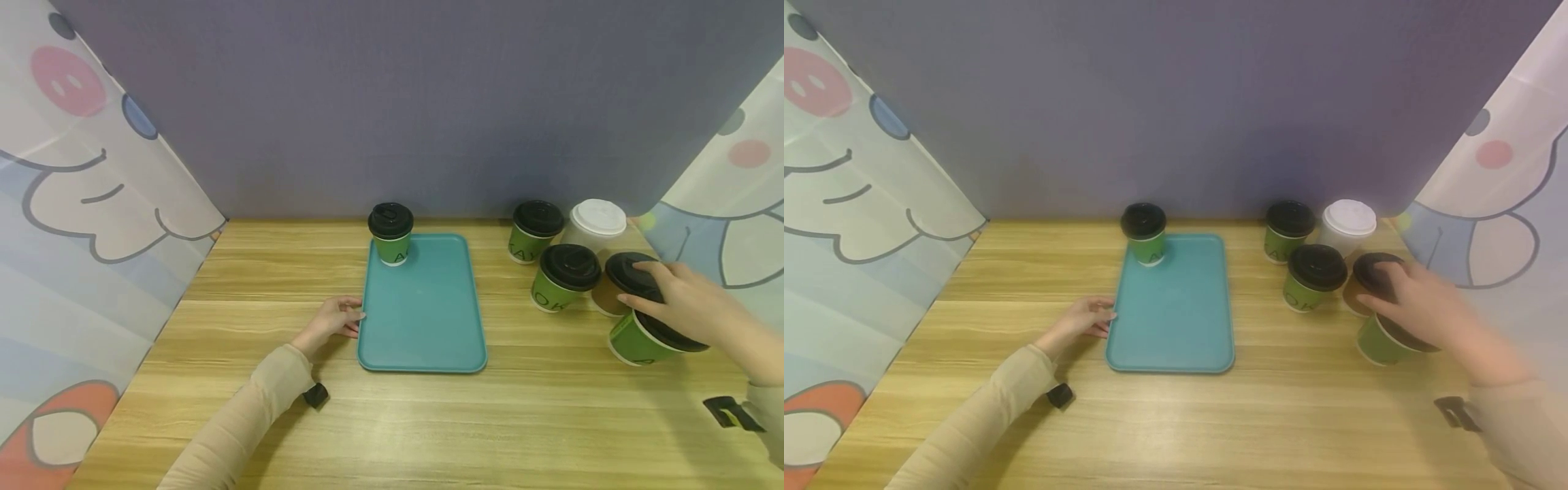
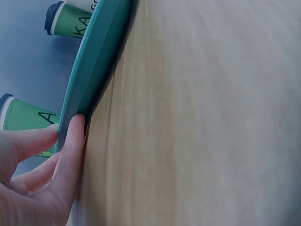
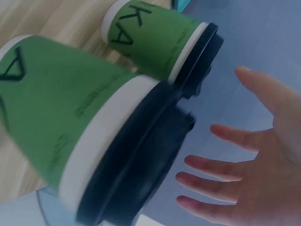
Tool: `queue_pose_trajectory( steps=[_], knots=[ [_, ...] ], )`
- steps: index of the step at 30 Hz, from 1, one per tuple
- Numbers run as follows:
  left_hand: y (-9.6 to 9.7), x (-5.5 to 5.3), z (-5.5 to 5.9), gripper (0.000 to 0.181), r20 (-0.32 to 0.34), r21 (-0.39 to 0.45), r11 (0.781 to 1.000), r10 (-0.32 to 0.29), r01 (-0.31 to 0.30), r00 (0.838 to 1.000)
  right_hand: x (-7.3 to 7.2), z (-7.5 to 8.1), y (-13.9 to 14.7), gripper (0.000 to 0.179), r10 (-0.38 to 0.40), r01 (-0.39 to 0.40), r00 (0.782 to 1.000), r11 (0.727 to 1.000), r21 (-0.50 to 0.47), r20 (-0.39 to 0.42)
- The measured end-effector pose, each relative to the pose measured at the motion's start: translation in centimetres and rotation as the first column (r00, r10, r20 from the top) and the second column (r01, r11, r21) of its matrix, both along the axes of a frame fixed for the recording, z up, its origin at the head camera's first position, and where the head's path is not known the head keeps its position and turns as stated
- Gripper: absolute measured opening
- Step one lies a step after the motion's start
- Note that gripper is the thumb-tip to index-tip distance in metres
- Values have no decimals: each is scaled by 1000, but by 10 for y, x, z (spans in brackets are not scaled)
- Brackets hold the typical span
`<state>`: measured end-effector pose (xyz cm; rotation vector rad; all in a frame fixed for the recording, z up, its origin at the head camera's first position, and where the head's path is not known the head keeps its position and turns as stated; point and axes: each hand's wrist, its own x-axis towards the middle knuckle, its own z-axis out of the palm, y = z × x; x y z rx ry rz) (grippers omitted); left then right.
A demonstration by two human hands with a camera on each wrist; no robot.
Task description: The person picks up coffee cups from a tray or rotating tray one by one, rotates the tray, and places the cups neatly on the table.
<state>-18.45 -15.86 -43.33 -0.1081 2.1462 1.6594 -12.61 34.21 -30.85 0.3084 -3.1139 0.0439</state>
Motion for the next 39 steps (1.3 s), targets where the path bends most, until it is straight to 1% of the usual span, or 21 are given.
queue_pose_trajectory(
  steps=[6,14,17,22,24,29,35,39],
  knots=[
    [1,0,0,39,1,-7,1000,8,-8,1000,-5,6,-19,66,48,-49,998,998,-31,-44],
    [1,-1,0,39,0,-6,1000,11,-11,1000,-10,12,-46,56,148,-157,983,985,-76,-111],
    [2,0,0,39,0,-5,1000,8,-8,1000,-14,12,-56,54,180,-194,973,977,-92,-146],
    [1,0,0,41,0,10,1000,0,0,1000,-20,12,-71,51,249,-273,949,955,-115,-193],
    [0,0,0,41,-3,12,1000,-2,2,1000,-22,13,-77,51,266,-291,946,949,-123,-187],
    [0,0,0,40,-8,5,1000,-2,2,1000,-29,15,-91,53,279,-294,952,948,-126,-123],
    [-1,1,0,40,-8,4,1000,-5,5,1000,-39,14,-106,54,327,-336,940,936,-105,-97],
    [-1,1,1,40,-4,4,1000,-7,7,1000,-46,15,-117,55,325,-327,945,938,-116,-37]
  ],
)
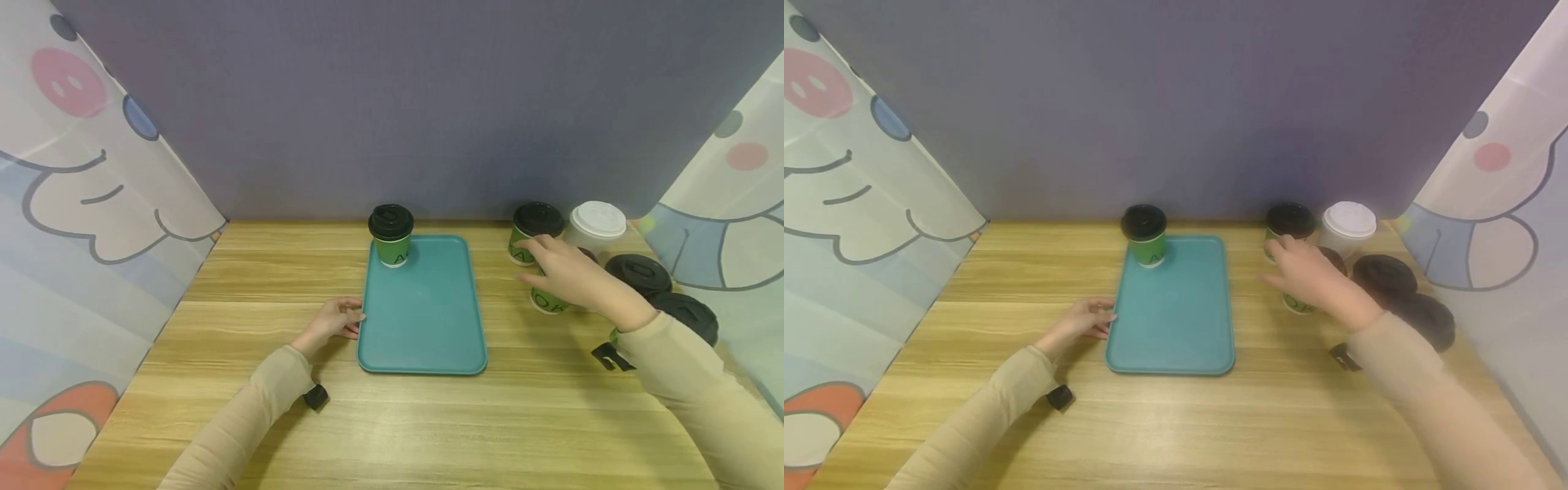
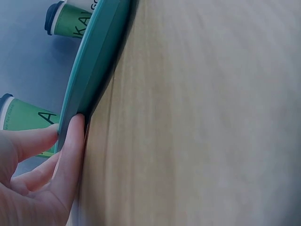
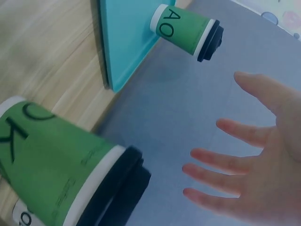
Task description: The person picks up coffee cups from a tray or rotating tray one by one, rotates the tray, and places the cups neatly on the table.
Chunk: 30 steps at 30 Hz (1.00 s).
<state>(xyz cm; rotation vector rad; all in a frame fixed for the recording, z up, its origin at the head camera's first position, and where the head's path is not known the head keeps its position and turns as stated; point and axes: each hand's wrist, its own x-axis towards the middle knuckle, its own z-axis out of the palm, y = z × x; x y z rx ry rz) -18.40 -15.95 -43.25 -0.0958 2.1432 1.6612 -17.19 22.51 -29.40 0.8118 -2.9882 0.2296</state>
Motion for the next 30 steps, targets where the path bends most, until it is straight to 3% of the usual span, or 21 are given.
queue_pose_trajectory(
  steps=[6,15,30],
  knots=[
    [0,-1,-2,40,1,0,1000,2,-2,1000,-11,-4,-14,55,8,-7,999,1000,-5,39],
    [1,-1,-3,39,-6,-8,1000,12,-12,1000,-29,-11,-36,51,64,-63,998,996,-65,14],
    [0,-2,-3,44,18,10,1000,-7,7,1000,-57,-10,-79,50,56,-47,988,997,-67,146]
  ],
)
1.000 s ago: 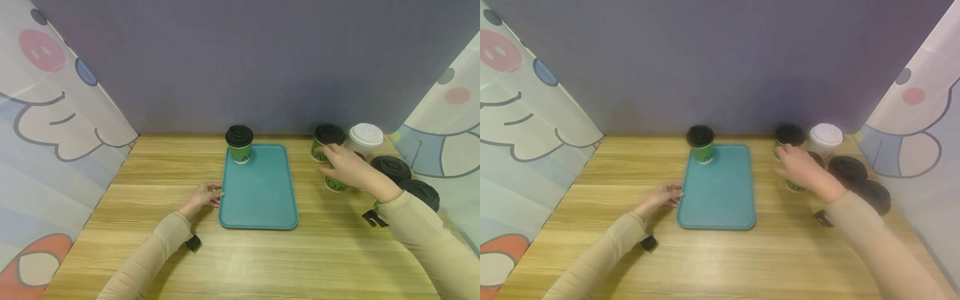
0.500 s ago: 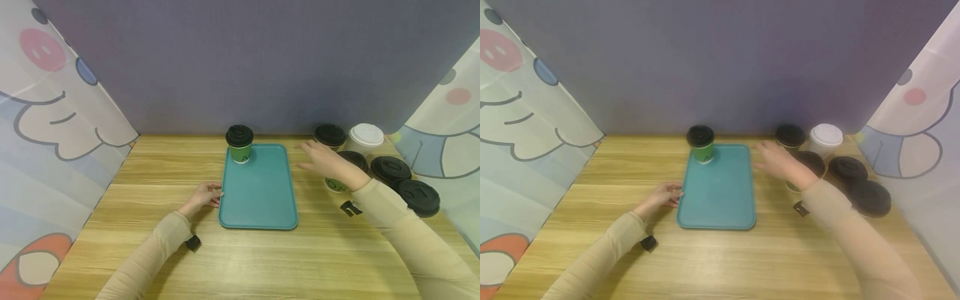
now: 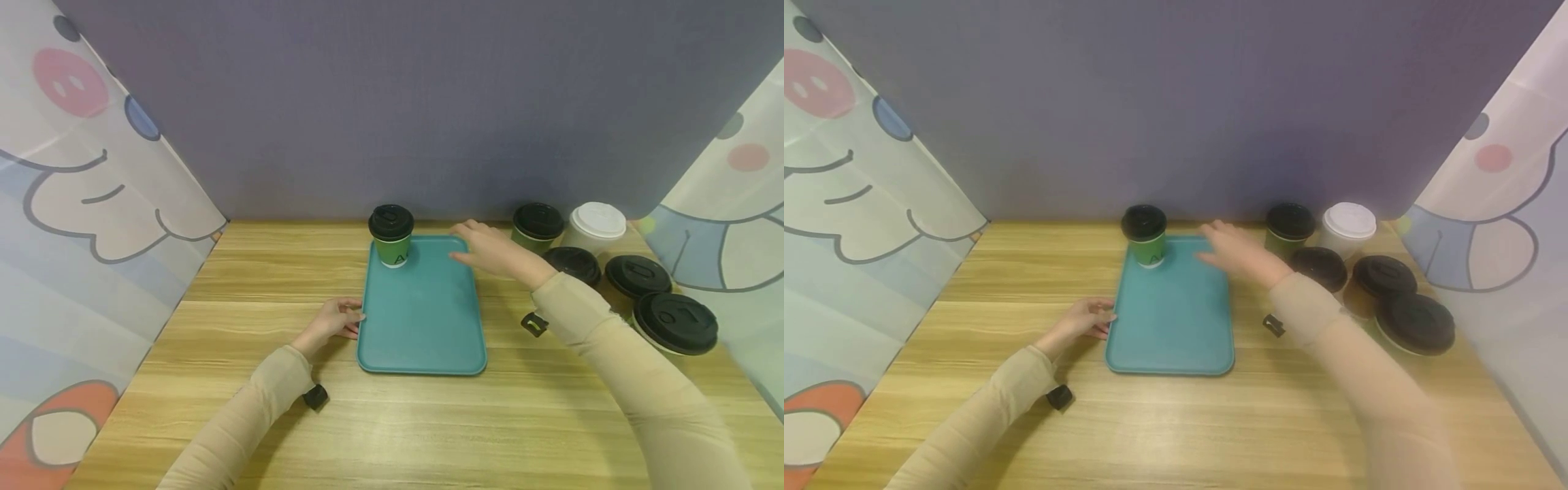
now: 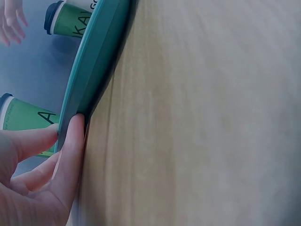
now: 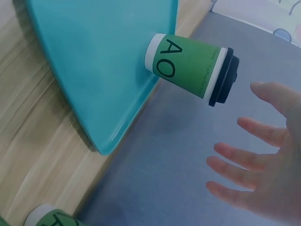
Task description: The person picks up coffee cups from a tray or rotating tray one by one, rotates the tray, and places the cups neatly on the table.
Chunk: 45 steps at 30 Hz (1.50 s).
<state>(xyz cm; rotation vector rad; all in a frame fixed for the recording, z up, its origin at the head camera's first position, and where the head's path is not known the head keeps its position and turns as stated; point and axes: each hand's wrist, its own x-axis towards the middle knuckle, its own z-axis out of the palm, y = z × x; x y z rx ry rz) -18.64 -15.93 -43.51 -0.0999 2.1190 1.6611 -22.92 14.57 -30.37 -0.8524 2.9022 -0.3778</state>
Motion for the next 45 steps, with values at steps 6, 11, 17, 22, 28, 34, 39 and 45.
queue_pose_trajectory(
  steps=[6,11,17,22,28,34,39,45],
  knots=[
    [0,1,1,42,-16,-1,1000,5,-5,1000,-11,-2,-15,51,1,-2,999,1000,10,36],
    [0,3,2,41,-26,-12,1000,12,-12,1000,-19,-3,-27,52,5,-6,999,1000,15,46],
    [0,3,2,41,-21,-11,1000,10,-10,1000,-28,-6,-42,53,-12,10,999,1000,24,48],
    [0,3,4,42,-6,6,1000,3,-3,1000,-34,-7,-54,56,-39,37,998,999,27,56],
    [5,13,23,41,-14,1,1000,-12,12,1000,-39,-6,-66,61,-82,80,996,996,38,43],
    [5,12,23,41,-10,2,1000,-12,12,1000,-45,-7,-78,70,-88,87,996,996,38,24],
    [0,4,4,43,-13,6,1000,-1,1,1000,-51,-11,-88,78,-87,87,996,996,31,3],
    [0,2,-1,42,-31,0,1000,0,0,1000,-57,-12,-101,84,-89,89,996,996,17,8]
  ],
)
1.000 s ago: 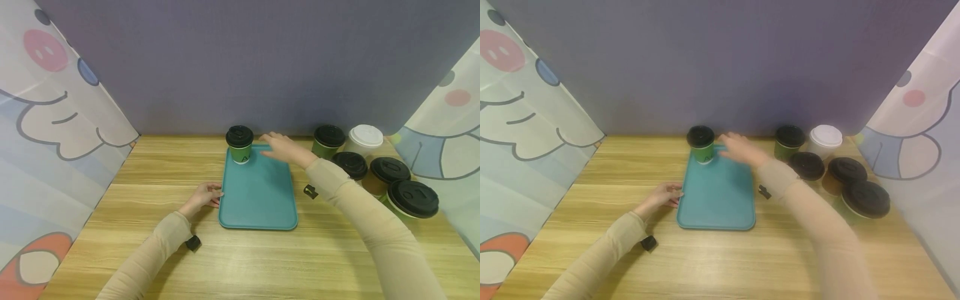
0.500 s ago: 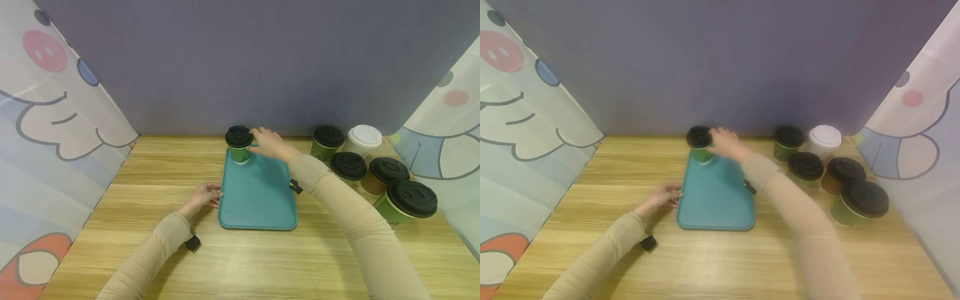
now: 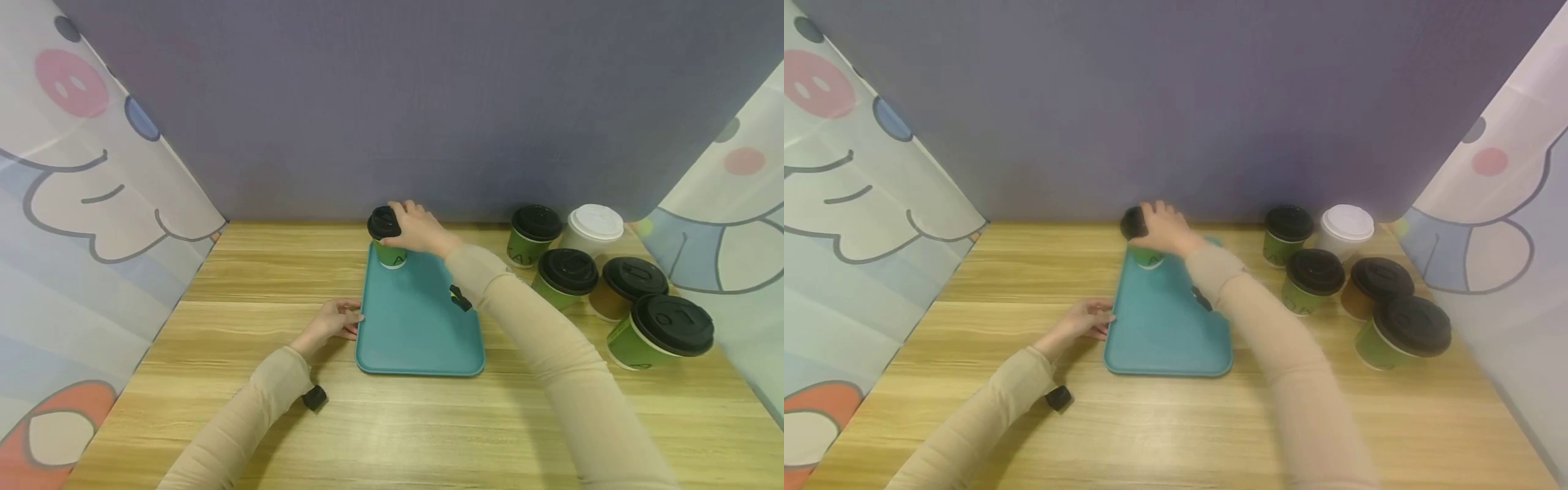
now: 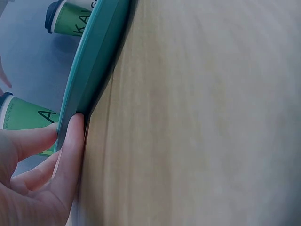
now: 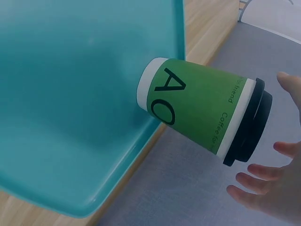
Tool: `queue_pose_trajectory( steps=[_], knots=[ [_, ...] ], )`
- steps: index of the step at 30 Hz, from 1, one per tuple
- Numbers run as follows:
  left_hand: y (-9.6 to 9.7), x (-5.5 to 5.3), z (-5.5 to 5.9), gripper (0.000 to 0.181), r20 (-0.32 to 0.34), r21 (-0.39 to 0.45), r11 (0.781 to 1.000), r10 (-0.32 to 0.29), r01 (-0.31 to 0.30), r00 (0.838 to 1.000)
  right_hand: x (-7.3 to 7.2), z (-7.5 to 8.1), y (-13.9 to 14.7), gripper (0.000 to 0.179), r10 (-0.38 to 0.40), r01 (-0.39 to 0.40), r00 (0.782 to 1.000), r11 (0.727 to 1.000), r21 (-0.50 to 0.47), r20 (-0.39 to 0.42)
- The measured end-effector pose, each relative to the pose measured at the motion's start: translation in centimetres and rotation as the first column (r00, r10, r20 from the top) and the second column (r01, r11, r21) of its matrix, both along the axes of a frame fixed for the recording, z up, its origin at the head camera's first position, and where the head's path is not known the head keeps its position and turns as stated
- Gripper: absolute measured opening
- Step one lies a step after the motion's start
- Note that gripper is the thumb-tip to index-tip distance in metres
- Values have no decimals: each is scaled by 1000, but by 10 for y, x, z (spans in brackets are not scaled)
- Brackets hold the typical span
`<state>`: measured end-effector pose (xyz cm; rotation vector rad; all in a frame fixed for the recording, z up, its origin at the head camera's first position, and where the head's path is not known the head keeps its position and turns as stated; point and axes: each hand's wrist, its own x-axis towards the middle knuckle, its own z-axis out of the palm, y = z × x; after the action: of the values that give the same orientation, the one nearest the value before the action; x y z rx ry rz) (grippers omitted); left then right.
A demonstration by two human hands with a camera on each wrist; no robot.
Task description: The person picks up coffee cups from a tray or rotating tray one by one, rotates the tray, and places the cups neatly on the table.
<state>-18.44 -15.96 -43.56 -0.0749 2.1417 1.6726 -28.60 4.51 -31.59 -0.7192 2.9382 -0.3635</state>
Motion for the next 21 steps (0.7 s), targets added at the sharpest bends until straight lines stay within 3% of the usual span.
queue_pose_trajectory(
  steps=[21],
  knots=[
    [0,0,1,41,14,-3,1000,12,-12,1000,-11,-14,-18,85,-25,32,996,996,-88,80]
  ],
)
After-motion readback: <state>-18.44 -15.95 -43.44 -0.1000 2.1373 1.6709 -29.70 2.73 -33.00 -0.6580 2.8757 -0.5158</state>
